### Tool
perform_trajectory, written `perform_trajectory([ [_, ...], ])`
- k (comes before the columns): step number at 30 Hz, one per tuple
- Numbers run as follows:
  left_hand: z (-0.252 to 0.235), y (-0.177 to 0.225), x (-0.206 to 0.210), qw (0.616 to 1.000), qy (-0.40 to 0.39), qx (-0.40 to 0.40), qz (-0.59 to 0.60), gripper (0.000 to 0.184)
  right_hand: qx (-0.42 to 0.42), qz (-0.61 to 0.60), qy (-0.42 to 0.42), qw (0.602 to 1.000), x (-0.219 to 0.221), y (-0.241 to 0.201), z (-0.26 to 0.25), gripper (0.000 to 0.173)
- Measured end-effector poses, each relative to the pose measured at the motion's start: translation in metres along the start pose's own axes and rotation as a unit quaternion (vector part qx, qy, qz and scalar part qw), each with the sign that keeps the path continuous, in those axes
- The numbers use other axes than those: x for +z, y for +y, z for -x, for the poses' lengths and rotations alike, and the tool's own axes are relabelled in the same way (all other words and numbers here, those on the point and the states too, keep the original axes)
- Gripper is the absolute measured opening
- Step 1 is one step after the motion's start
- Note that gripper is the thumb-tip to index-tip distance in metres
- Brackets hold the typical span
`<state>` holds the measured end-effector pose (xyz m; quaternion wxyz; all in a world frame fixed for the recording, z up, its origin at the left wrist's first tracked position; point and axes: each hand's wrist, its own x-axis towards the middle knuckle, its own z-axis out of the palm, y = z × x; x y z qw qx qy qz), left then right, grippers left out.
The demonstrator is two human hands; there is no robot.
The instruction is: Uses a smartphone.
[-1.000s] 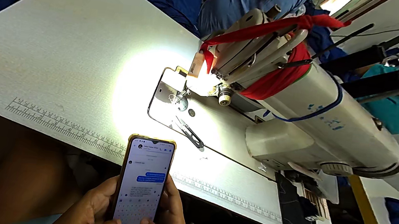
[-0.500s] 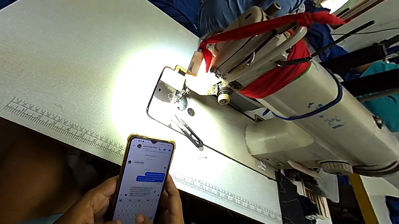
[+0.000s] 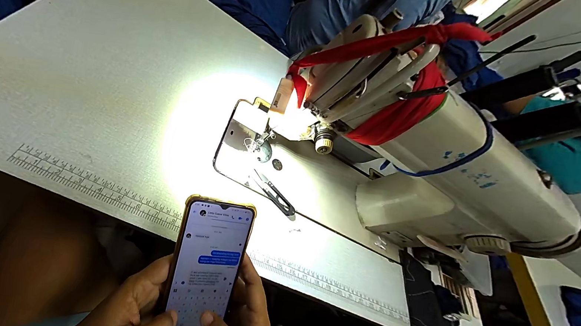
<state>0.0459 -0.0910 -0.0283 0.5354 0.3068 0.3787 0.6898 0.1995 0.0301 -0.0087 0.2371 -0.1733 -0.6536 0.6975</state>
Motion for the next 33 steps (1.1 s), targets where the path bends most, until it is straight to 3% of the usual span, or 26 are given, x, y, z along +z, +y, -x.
perform_trajectory([
  [5, 0.0, 0.002, 0.0, 0.999, -0.022, -0.012, 0.019, 0.061, -0.023, -0.002, 0.055, 0.998, 0.0, 0.001, -0.001, 0.044],
  [9, 0.0, 0.002, 0.001, 0.999, -0.03, -0.014, 0.014, 0.063, -0.015, 0.003, 0.089, 0.996, 0.001, 0.001, -0.001, 0.035],
  [13, 0.0, -0.001, -0.001, 1.0, -0.019, -0.013, 0.013, 0.062, -0.003, -0.038, 0.032, 0.999, -0.004, 0.003, 0.001, 0.046],
  [19, 0.0, -0.001, -0.002, 1.0, -0.011, -0.004, 0.017, 0.065, 0.047, -0.027, -0.055, 0.997, -0.009, -0.002, 0.002, 0.08],
  [33, 0.002, -0.003, -0.002, 0.999, -0.015, -0.01, 0.028, 0.065, 0.045, -0.01, -0.038, 0.998, -0.007, -0.003, 0.004, 0.079],
])
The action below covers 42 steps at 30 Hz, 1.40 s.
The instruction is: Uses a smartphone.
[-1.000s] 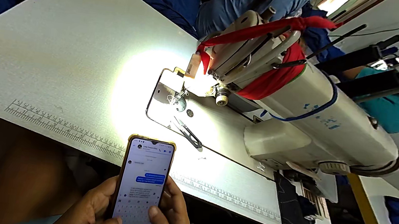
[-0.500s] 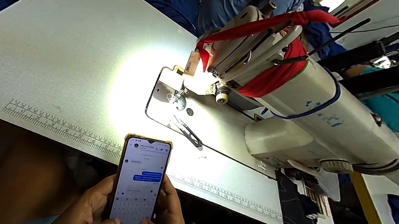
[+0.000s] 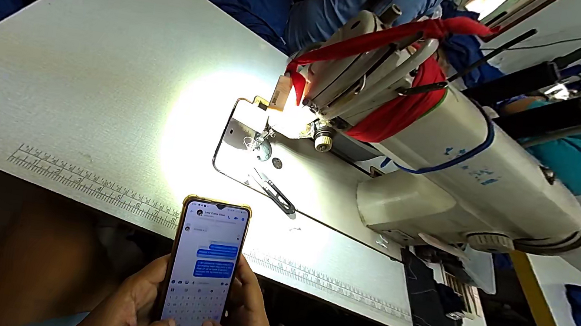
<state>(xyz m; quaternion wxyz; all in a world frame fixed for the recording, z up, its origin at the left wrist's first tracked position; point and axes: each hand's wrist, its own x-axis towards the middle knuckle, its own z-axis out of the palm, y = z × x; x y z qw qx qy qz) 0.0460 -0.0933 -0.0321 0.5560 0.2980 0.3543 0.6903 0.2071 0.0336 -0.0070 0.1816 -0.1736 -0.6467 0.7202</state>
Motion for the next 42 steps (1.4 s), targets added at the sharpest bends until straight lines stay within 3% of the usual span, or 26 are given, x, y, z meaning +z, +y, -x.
perform_trajectory([
  [9, 0.0, 0.001, 0.003, 0.999, 0.008, 0.0, -0.032, 0.058, -0.018, 0.013, 0.018, 1.0, 0.001, 0.003, 0.001, 0.081],
  [16, -0.002, 0.0, 0.005, 0.999, -0.016, 0.014, -0.024, 0.063, -0.07, 0.055, 0.121, 0.989, 0.021, 0.009, -0.002, 0.084],
  [24, -0.001, 0.003, 0.002, 1.0, -0.023, 0.01, -0.017, 0.064, -0.04, -0.012, 0.063, 0.997, 0.008, 0.006, -0.001, 0.063],
  [33, -0.002, 0.005, 0.003, 0.999, -0.026, 0.015, -0.022, 0.063, -0.055, 0.021, 0.08, 0.995, 0.013, 0.005, -0.002, 0.072],
  [37, -0.001, 0.005, 0.005, 0.999, 0.009, 0.002, -0.042, 0.057, -0.043, -0.014, 0.032, 0.998, 0.005, 0.005, -0.001, 0.078],
  [42, -0.002, 0.004, 0.003, 1.0, -0.002, 0.005, -0.028, 0.06, -0.027, -0.012, 0.009, 1.0, 0.001, 0.002, -0.001, 0.081],
])
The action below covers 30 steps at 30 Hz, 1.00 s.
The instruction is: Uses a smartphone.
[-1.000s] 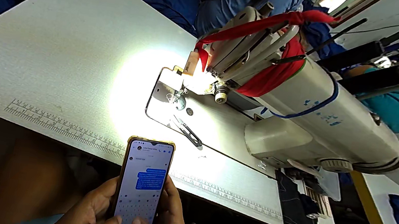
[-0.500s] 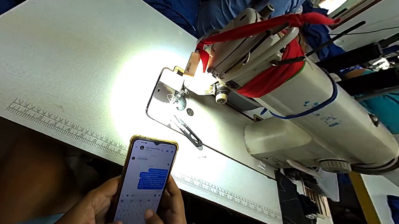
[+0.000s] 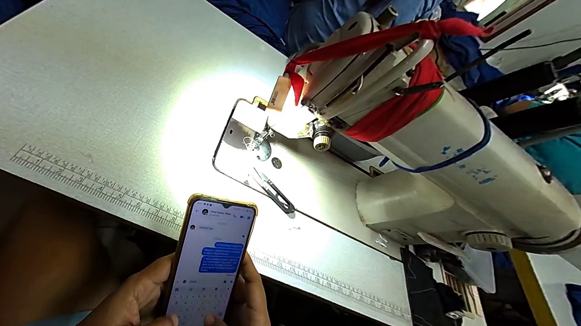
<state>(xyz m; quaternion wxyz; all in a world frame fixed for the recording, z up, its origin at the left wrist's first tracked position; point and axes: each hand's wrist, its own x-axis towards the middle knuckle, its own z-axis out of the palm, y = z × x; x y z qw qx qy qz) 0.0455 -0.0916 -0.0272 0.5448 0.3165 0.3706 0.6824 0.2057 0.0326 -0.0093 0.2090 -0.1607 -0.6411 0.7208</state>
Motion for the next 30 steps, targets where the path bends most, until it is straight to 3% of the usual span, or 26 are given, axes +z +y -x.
perform_trajectory([
  [6, -0.0002, 0.0001, 0.0001, 1.0, 0.0, 0.0, 0.005, 0.062, 0.001, -0.001, -0.02, 1.0, -0.002, 0.0012, -0.0004, 0.091],
  [13, -0.0001, -0.0022, -0.0015, 1.0, -0.02, 0.011, 0.021, 0.063, 0.01, -0.059, 0.015, 0.998, -0.0031, 0.0012, 0.0006, 0.06],
  [20, 0.0015, -0.0017, -0.0011, 1.0, -0.009, 0.003, 0.018, 0.064, 0.011, -0.037, -0.017, 0.999, -0.005, 0.0013, 0.001, 0.07],
  [25, 0.002, -0.002, -0.0001, 1.0, 0.014, -0.004, -0.007, 0.059, 0.004, -0.002, -0.02, 1.0, -0.0024, 0.0009, 0.0014, 0.089],
  [30, 0.0007, -0.0052, 0.0032, 1.0, 0.013, 0.026, -0.01, 0.07, 0.001, 0.009, -0.018, 1.0, -0.0003, 0.0008, 0.0011, 0.09],
])
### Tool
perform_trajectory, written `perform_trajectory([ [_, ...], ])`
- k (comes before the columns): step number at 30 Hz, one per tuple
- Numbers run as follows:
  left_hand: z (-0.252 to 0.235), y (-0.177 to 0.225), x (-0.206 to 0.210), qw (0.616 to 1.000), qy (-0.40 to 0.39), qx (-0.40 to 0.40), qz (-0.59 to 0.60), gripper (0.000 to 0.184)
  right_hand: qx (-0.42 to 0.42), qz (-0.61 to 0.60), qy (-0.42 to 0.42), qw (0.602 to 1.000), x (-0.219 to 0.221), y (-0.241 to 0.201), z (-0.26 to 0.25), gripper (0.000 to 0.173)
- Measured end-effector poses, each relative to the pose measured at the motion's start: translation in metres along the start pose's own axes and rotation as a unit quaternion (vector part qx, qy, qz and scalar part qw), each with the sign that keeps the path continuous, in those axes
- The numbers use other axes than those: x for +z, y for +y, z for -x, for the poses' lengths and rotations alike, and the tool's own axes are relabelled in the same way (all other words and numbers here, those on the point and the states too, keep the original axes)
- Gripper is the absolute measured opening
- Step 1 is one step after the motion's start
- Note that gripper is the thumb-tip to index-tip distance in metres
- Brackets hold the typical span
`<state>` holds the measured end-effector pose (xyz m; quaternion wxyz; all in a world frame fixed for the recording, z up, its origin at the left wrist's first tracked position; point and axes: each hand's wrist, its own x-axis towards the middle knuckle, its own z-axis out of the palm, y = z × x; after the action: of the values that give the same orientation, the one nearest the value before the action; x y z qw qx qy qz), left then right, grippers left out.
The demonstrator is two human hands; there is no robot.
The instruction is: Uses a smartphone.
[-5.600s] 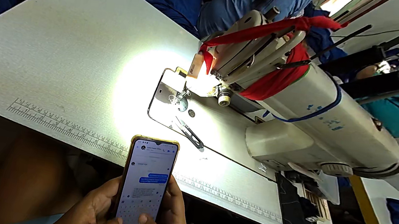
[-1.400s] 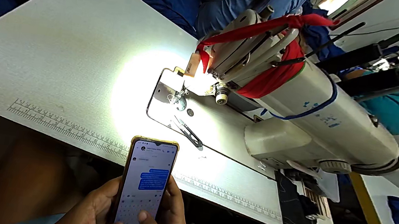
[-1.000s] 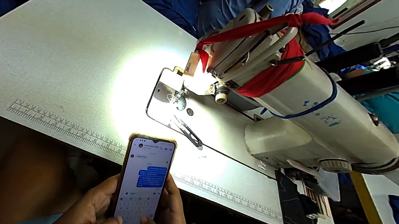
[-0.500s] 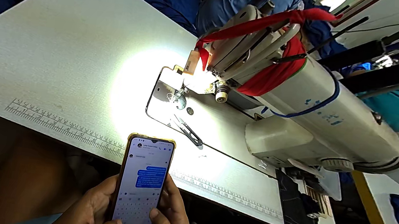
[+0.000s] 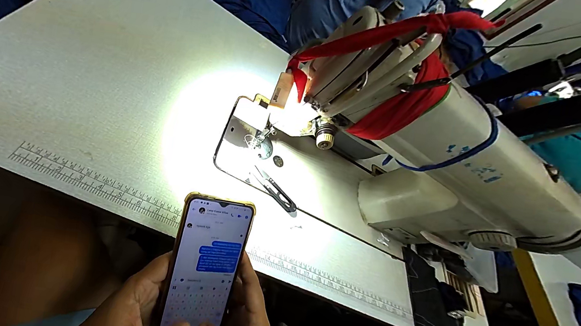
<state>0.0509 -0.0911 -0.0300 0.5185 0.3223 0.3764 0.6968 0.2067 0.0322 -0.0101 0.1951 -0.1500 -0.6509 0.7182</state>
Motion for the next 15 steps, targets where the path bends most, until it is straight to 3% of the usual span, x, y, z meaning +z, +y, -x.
perform_trajectory([
  [3, 0.0, -0.0024, 0.0046, 0.999, 0.032, 0.007, -0.022, 0.077, 0.0, 0.0, -0.008, 1.0, -0.0002, 0.0001, 0.0005, 0.09],
  [8, -0.0002, -0.0007, 0.0094, 0.996, 0.075, -0.009, -0.055, 0.071, 0.001, 0.0, -0.011, 1.0, 0.0015, 0.0001, 0.0007, 0.09],
  [15, 0.0011, 0.0027, 0.0037, 0.999, 0.034, -0.01, -0.02, 0.07, 0.01, -0.011, -0.004, 1.0, 0.0002, -0.0026, -0.0001, 0.081],
])
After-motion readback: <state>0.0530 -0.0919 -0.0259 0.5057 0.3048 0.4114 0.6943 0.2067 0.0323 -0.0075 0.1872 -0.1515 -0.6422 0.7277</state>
